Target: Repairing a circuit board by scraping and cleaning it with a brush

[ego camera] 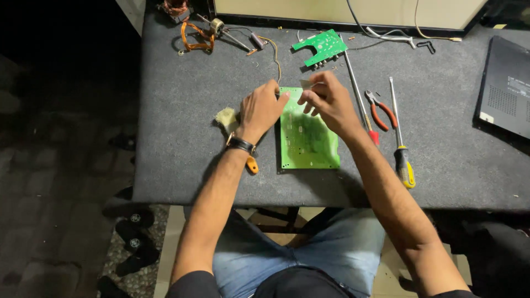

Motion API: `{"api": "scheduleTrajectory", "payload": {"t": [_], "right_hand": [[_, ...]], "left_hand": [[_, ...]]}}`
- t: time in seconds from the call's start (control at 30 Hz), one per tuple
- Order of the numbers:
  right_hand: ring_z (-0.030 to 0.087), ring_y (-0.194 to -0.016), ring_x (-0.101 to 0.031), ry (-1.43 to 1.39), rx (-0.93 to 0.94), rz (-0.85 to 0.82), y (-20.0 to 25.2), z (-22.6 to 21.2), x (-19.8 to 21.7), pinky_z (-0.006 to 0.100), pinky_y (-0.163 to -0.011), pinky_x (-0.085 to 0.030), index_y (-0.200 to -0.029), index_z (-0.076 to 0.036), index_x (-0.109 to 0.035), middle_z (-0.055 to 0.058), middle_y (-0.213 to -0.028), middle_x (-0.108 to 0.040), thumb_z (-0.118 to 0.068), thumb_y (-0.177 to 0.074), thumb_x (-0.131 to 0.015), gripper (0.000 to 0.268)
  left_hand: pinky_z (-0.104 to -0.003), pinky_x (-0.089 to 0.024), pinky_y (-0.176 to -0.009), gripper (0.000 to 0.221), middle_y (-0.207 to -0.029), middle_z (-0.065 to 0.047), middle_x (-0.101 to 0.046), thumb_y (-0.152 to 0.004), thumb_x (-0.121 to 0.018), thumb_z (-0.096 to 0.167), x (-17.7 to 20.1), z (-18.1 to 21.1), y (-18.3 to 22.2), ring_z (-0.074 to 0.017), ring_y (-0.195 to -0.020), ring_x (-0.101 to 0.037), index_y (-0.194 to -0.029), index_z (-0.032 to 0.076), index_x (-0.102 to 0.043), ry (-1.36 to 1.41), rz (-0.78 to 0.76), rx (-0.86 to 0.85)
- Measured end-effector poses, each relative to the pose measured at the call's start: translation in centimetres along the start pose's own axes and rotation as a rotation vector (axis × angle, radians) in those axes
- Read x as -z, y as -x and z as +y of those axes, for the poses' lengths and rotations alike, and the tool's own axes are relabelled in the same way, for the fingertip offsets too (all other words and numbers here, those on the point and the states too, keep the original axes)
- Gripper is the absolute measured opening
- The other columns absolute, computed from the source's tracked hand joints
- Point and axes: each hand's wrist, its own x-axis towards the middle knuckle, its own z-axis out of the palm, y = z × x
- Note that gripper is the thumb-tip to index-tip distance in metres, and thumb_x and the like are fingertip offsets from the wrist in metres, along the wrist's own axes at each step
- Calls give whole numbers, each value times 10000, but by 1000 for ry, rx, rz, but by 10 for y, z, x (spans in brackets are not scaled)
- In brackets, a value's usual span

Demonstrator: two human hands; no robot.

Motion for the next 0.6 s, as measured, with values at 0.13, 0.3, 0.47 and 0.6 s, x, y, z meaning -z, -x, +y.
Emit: {"api": "scheduleTrajectory", "payload": {"t": [0.13, 0.3, 0.47, 0.6], "right_hand": [[181, -639, -682, 147, 12, 25, -12, 23, -4, 289, -595, -536, -1065, -50, -668, 96, -787, -722, -91, -983, -747, 122], [104, -647, -494, 292, -114, 112, -6, 23, -5, 275, -622, -432, -956, -150, -758, 15, -663, -595, -254, -1044, -684, 155], [256, -631, -580, 469, -33, 6, -3, 25, 2, 351, -615, -459, -926, -128, -746, 111, -663, -616, -229, -998, -728, 125], [323, -708, -692, 587, 6, -58, 2, 30, 0, 374, -663, -521, -898, -165, -721, 95, -724, -674, -223, -983, -733, 103]], "left_hand": [[-576, -536, -816, 378, -935, -167, -749, -962, -550, 490, 9, -5, -19, -439, -957, -720, -981, 121, -630, -30, -62, -55], [-546, -556, -829, 310, -908, -126, -771, -976, -546, 505, 1, -17, -32, -405, -940, -739, -1034, 212, -627, -70, -76, -155], [-544, -568, -789, 281, -936, -105, -779, -990, -528, 492, 3, -21, -35, -399, -896, -744, -1049, 237, -631, -30, -82, -176], [-544, -572, -755, 268, -886, -102, -771, -997, -519, 492, -2, -25, -34, -387, -863, -748, -1055, 261, -640, -24, -70, -184]]}}
